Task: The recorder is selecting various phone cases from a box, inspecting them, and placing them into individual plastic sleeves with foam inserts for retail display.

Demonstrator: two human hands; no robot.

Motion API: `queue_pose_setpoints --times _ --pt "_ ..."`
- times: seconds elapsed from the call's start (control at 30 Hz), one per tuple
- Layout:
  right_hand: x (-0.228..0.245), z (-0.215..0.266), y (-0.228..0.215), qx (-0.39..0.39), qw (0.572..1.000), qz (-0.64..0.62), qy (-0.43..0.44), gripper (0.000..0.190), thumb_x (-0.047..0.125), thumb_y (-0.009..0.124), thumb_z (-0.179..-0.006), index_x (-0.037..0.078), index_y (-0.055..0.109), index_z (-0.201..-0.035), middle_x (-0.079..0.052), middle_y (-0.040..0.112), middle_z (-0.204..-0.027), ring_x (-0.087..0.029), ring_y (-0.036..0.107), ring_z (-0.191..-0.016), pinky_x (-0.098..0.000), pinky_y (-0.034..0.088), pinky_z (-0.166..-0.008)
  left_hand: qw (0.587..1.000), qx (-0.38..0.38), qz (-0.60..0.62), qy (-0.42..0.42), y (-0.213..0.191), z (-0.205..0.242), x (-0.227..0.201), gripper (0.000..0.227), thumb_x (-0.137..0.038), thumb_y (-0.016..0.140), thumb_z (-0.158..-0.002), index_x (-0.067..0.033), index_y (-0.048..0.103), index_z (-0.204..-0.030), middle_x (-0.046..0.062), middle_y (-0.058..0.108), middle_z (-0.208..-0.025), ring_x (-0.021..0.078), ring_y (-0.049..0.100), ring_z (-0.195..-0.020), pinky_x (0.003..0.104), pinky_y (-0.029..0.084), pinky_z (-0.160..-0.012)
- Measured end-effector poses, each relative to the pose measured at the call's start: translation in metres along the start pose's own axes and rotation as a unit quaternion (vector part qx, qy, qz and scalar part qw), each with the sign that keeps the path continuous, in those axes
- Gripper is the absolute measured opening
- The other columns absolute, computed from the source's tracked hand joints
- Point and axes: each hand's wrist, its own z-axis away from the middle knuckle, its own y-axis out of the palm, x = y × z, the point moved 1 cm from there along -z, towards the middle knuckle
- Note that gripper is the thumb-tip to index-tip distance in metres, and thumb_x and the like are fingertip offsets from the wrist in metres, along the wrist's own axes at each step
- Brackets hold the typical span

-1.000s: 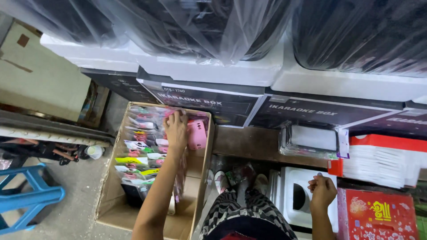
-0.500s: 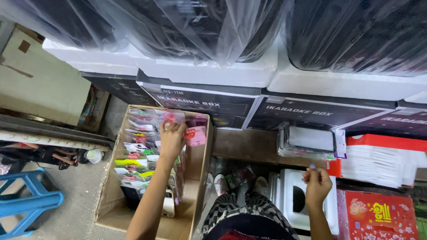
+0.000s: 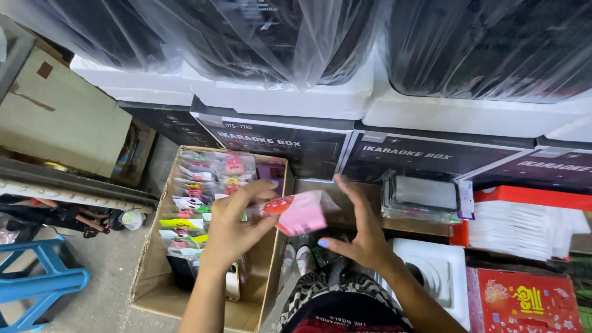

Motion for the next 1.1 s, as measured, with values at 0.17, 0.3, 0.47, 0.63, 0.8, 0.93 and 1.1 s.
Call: queue_pose_setpoints --times 0.17,0.3,0.47,0.63,0.8,0.93,1.1 --pt "-0.028 0.046 0.002 0.094 0.929 -0.286 0.217 0.057 0.018 0.078 -0.088 0.002 0.052 -0.137 -0.009 0.071 -0.114 -0.016 0.071 -0.101 -0.0276 0.058 -0.084 0.928 -0.043 0.271 -0.254 0.030 -0.005 -0.011 0.075 0.001 0.084 -0.074 -0.0048 0.053 -0.142 0.011 0.076 -0.101 0.0152 0.069 -0.085 0.027 0.058 -0.076" --pt "-0.052 0.090 -0.004 0.014 0.919 -0.300 0.255 0.029 0.008 0.078 -0.095 -0.003 0.070 -0.121 -0.004 0.065 -0.093 -0.009 0.058 -0.081 -0.0234 0.048 -0.069 0.828 -0.044 0.526 -0.190 0.072 -0.006 -0.015 0.098 -0.009 0.086 -0.079 -0.0155 0.027 -0.157 0.014 0.067 -0.123 0.0219 0.070 -0.108 0.036 0.060 -0.092" --pt "-0.020 0.080 -0.037 -0.181 0.862 -0.335 0.334 0.029 0.008 0.072 -0.091 0.000 0.067 -0.119 0.003 0.064 -0.091 -0.003 0.056 -0.078 -0.0194 0.046 -0.070 0.753 0.069 0.616 -0.219 0.172 0.061 -0.011 0.087 -0.036 0.070 -0.091 -0.0024 0.035 -0.162 0.007 0.048 -0.161 0.0208 0.042 -0.150 0.032 0.037 -0.120" --pt "-0.037 0.123 -0.059 -0.217 0.870 -0.217 0.387 0.021 0.008 0.073 -0.095 -0.002 0.070 -0.113 0.000 0.064 -0.088 -0.005 0.052 -0.076 -0.0210 0.042 -0.067 0.751 0.164 0.544 -0.337 0.224 0.075 -0.035 0.047 -0.019 0.062 -0.102 -0.0005 0.054 -0.144 0.008 0.064 -0.137 0.0168 0.057 -0.125 0.031 0.046 -0.107" --pt "-0.076 0.144 -0.113 -0.219 0.893 -0.187 0.346 0.028 0.010 0.067 -0.092 0.002 0.067 -0.119 0.000 0.068 -0.101 -0.006 0.061 -0.094 -0.0208 0.049 -0.081 0.719 0.168 0.507 -0.444 0.246 0.076 -0.051 0.034 -0.014 0.057 -0.102 -0.0038 0.063 -0.133 0.006 0.071 -0.122 0.0122 0.064 -0.107 0.030 0.051 -0.094" --pt "-0.169 0.206 -0.183 -0.325 0.869 -0.083 0.363 0.024 0.001 0.061 -0.097 0.003 0.069 -0.119 -0.001 0.072 -0.110 -0.009 0.064 -0.095 -0.0236 0.051 -0.082 0.619 0.154 0.553 -0.536 0.263 0.093 -0.054 0.037 -0.014 0.059 -0.099 -0.0059 0.061 -0.134 0.004 0.069 -0.120 0.0138 0.064 -0.106 0.033 0.052 -0.091" --pt "-0.276 0.280 -0.279 -0.421 0.847 0.062 0.318 0.016 -0.008 0.059 -0.099 0.001 0.067 -0.110 -0.005 0.072 -0.104 -0.010 0.065 -0.095 -0.0249 0.052 -0.088 0.624 0.134 0.536 -0.553 0.275 0.108 -0.047 0.043 -0.012 0.061 -0.096 -0.0078 0.060 -0.138 0.004 0.069 -0.124 0.0156 0.063 -0.111 0.035 0.050 -0.096"
